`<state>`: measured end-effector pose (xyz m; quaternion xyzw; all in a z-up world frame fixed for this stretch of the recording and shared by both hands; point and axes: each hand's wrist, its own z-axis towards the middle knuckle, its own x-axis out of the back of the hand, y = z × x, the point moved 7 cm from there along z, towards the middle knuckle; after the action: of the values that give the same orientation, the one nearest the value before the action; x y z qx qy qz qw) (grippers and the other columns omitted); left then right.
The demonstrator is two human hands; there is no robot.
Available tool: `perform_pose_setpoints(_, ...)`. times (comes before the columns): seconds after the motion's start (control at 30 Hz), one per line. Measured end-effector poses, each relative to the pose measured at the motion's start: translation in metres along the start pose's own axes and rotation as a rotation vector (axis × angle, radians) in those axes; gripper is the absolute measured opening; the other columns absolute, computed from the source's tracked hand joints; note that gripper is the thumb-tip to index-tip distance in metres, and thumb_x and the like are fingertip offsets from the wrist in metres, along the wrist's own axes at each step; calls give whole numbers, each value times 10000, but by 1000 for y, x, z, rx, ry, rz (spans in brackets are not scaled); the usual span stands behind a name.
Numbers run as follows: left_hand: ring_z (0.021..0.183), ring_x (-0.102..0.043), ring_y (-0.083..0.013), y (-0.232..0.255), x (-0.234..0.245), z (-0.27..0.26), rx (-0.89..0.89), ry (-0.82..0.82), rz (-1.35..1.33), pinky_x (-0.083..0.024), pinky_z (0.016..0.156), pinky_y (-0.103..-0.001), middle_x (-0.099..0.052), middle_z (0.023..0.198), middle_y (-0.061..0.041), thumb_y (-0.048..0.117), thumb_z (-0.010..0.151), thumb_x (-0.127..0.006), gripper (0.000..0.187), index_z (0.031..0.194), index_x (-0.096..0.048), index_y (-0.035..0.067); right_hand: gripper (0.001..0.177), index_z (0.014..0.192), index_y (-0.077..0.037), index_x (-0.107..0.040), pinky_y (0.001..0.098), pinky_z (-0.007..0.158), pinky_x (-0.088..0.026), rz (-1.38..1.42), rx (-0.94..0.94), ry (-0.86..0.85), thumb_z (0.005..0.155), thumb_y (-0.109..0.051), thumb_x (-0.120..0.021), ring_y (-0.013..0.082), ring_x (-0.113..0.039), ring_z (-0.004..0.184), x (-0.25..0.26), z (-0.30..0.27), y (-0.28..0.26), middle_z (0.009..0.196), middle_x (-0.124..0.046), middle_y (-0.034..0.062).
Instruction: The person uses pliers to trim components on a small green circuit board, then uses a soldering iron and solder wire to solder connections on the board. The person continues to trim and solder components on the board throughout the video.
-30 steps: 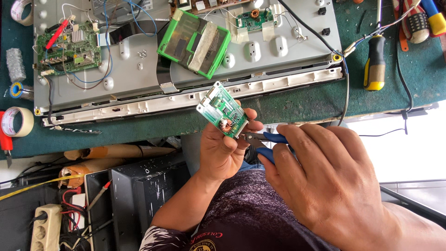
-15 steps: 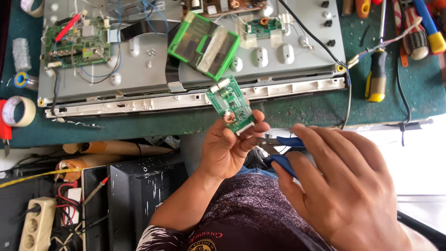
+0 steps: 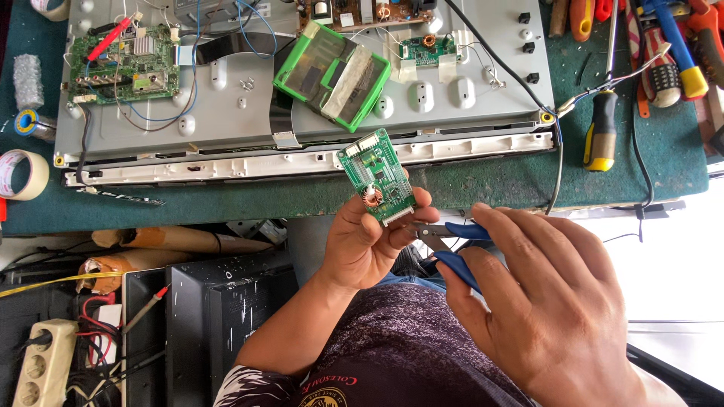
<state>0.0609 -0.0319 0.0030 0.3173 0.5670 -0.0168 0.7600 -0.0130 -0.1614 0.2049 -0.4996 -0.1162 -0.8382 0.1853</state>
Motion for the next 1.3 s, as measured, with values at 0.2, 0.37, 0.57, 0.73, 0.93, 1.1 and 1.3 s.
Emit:
perform_pose_setpoints(0.2,1410,-595,-510,-2,4,-2,-2,-56,8,-627,1104,-349,-510,1557,-363,288,1112,-675,553,1537,-510,-24,236,936,-118,-709,473,916,-580,7,-12,-3,1019,-329,-773,323,-770,1058,-1,-1,-1,1251,-793,116)
perform_pose_setpoints(0.37,1383,-623,-482,4,-8,1,-59,-63,68,-592,1163,-421,-542,1532,-334,307,1114,-705,496,1494,-556,25,236,929,-126,-704,456,909,-577,-7,-18,19,1022,-327,-788,313,-775,1045,-1,0,-2,1244,-795,110)
perform_pose_setpoints(0.57,1359,-647,-448,6,-14,2,-65,-23,109,-613,1118,-384,-561,1503,-311,322,1080,-746,594,1521,-519,-5,261,899,-117,-703,460,894,-578,-6,-22,31,1024,-319,-811,320,-775,1047,-1,4,-2,1231,-798,126)
perform_pose_setpoints(0.73,1359,-646,-453,5,-13,2,-71,-17,110,-589,1151,-448,-556,1505,-306,321,1075,-756,644,1569,-475,18,290,874,-113,-670,457,894,-572,-20,-17,22,1036,-325,-785,317,-776,1056,-1,6,-2,1232,-799,131)
perform_pose_setpoints(0.93,1343,-656,-448,5,-13,3,-65,9,97,-615,1108,-422,-569,1490,-304,314,1047,-791,683,1569,-468,15,291,861,-100,-660,459,881,-571,-7,-9,16,1044,-300,-768,320,-770,1053,-1,9,-2,1211,-789,139)
perform_pose_setpoints(1.1,1345,-658,-432,5,-15,3,-78,19,112,-595,1127,-491,-579,1497,-292,313,1049,-793,694,1582,-456,23,310,853,-101,-645,462,890,-574,-19,5,13,1057,-310,-750,327,-770,1072,0,10,-3,1218,-786,148)
perform_pose_setpoints(1.3,1334,-667,-416,6,-16,4,-70,59,142,-619,1090,-407,-593,1480,-286,317,1036,-799,661,1524,-491,-6,291,868,-113,-633,440,873,-546,-44,-1,4,1078,-302,-703,298,-756,1020,0,11,-3,1226,-799,119)
